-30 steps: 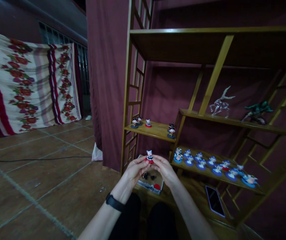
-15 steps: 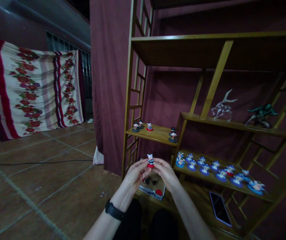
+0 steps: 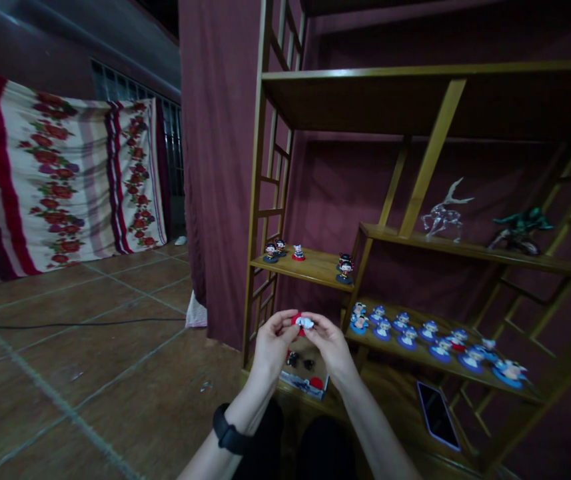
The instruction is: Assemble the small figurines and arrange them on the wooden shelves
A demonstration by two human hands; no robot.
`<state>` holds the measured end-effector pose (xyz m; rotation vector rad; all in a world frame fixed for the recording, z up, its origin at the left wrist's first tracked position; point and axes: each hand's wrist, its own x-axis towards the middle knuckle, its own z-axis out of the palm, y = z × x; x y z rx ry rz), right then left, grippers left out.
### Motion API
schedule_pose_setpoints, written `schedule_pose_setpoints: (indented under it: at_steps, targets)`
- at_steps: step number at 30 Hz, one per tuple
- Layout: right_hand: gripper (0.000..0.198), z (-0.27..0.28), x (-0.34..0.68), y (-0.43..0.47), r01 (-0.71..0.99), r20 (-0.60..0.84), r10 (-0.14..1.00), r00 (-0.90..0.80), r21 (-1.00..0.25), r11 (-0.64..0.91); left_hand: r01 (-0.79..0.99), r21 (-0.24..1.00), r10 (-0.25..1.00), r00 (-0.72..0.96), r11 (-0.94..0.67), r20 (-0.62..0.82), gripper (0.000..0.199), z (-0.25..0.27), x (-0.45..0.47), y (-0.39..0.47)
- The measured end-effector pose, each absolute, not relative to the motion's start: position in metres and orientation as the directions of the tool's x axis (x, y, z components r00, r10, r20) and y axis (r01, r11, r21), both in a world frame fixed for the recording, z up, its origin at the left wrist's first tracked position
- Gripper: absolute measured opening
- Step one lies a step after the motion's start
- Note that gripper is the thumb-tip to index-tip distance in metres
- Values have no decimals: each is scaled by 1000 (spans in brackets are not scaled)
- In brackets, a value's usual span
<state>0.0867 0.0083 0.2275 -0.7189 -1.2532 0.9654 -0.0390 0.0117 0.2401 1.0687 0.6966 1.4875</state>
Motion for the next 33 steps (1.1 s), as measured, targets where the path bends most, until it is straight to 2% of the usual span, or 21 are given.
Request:
schedule_pose_setpoints:
  at_steps: [6, 13, 19, 22, 26, 33]
  targets:
    - [26, 228, 90, 3, -202, 517, 855, 34, -835, 513, -388, 893, 960, 69, -226, 273, 32, 250, -40, 2]
    - [20, 239, 94, -16, -51, 619, 786, 5, -785, 618, -362, 895, 940, 115, -261, 321, 29, 259, -46, -14]
    - [21, 246, 88, -27, -55, 594, 804, 32, -802, 594, -352, 901, 947, 101, -253, 305, 29, 266, -47, -21]
    - [29, 241, 85, -23, -134, 453, 891, 18, -882, 451, -421, 901, 978, 125, -103, 170, 24, 262, -46, -13]
    - [34, 238, 82, -20, -218, 293, 956, 0, -933, 286, -536, 826, 963, 266, 173, -28, 15, 251, -49, 1]
    - [29, 238, 86, -21, -398, 214, 976, -30, -899, 185, -579, 751, 920, 379, 317, -96, 19, 245, -51, 7]
